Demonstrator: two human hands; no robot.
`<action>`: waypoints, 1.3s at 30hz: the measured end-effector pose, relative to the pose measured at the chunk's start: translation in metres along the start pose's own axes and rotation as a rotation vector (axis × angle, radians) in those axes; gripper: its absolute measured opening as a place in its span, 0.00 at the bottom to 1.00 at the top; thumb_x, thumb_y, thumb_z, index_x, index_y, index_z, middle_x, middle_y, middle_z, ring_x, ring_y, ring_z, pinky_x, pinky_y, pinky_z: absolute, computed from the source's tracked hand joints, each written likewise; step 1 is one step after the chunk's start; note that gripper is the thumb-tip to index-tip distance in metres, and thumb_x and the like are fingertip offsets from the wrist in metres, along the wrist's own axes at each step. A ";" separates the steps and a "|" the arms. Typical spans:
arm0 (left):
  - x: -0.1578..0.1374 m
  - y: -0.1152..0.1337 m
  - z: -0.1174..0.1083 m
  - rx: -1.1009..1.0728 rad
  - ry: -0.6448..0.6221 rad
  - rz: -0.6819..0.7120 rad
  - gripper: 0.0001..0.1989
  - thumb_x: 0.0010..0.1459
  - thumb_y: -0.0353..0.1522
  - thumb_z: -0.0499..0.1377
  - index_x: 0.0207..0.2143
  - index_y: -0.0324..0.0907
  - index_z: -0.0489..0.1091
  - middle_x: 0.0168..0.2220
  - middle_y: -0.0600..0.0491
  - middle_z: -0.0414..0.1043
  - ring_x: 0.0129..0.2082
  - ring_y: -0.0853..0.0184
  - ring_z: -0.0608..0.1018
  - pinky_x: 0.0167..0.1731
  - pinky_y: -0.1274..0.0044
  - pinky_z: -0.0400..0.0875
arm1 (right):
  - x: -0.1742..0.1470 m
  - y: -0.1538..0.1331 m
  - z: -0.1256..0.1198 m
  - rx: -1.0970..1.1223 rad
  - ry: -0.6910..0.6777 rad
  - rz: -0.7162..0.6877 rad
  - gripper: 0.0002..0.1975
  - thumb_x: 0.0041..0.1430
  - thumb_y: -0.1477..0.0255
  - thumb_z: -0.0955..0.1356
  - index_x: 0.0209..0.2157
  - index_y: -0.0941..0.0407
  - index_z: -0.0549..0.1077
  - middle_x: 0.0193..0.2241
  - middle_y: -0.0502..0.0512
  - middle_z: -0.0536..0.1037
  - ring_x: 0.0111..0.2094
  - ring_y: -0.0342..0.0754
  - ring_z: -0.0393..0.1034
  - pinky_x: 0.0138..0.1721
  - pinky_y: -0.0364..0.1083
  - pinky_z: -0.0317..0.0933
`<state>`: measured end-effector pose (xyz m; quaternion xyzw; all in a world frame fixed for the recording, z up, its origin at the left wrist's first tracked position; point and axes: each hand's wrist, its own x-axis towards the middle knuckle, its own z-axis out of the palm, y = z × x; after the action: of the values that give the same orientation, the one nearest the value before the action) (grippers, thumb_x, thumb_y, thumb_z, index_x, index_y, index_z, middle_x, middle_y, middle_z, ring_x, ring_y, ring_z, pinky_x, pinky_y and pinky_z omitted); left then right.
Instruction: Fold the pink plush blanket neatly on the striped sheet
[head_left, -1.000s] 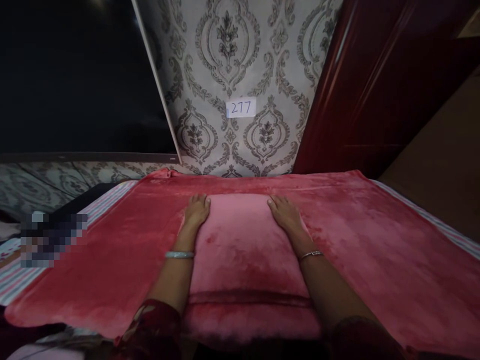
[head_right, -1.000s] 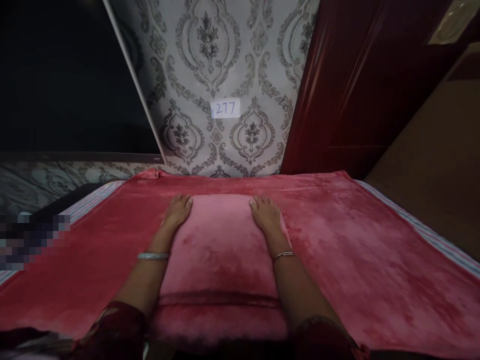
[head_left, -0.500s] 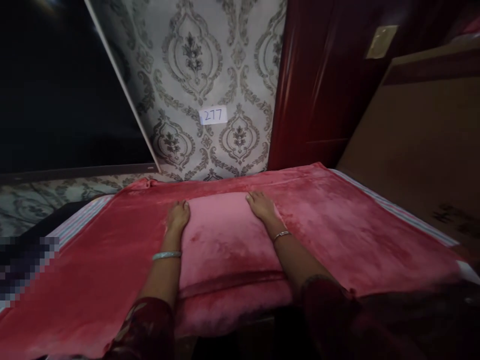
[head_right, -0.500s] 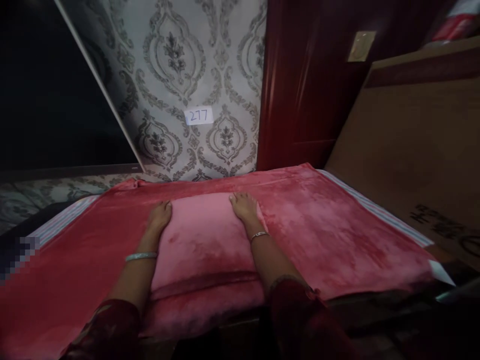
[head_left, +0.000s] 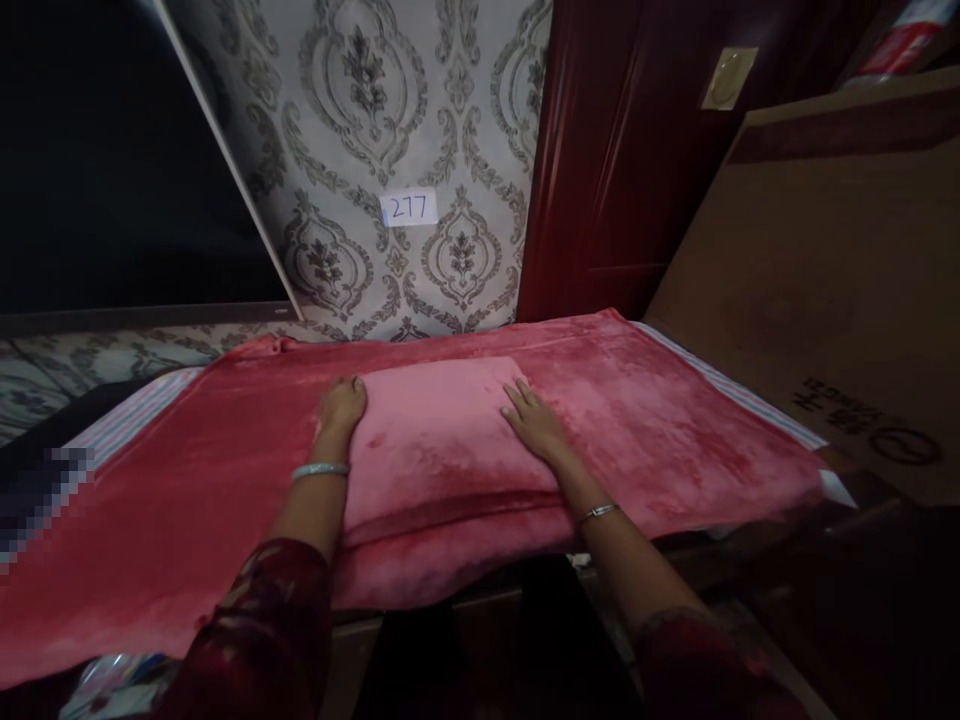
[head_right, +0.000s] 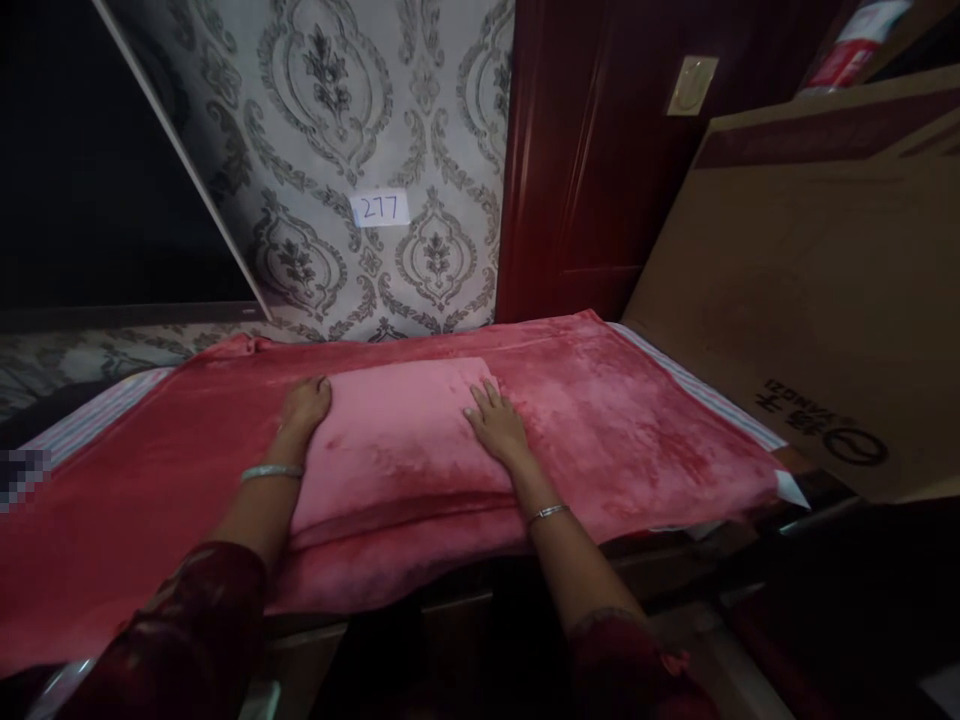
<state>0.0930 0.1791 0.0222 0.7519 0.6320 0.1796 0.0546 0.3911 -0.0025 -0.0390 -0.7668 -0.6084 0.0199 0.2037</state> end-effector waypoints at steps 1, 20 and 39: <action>0.000 0.002 -0.002 0.003 -0.012 0.006 0.30 0.69 0.41 0.40 0.58 0.32 0.70 0.60 0.35 0.70 0.59 0.52 0.73 0.60 0.63 0.65 | 0.000 0.002 0.001 0.003 0.007 0.006 0.28 0.73 0.60 0.56 0.70 0.54 0.56 0.72 0.58 0.50 0.70 0.54 0.48 0.67 0.56 0.49; -0.143 -0.053 -0.009 0.179 -0.038 0.309 0.30 0.67 0.42 0.49 0.69 0.44 0.58 0.73 0.48 0.49 0.73 0.52 0.48 0.68 0.60 0.51 | 0.001 0.003 -0.001 0.010 0.005 -0.001 0.28 0.73 0.62 0.55 0.69 0.58 0.58 0.72 0.60 0.50 0.70 0.55 0.48 0.68 0.53 0.48; -0.197 -0.008 0.014 0.190 -0.093 0.653 0.34 0.62 0.22 0.46 0.69 0.49 0.59 0.70 0.48 0.57 0.71 0.57 0.56 0.68 0.53 0.49 | -0.111 -0.048 0.009 -0.038 0.057 -0.378 0.30 0.66 0.71 0.64 0.68 0.46 0.61 0.70 0.52 0.56 0.71 0.57 0.43 0.68 0.63 0.40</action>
<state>0.0632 -0.0083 -0.0325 0.9237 0.3687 0.0933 -0.0473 0.3157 -0.0963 -0.0554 -0.6428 -0.7359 -0.0519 0.2063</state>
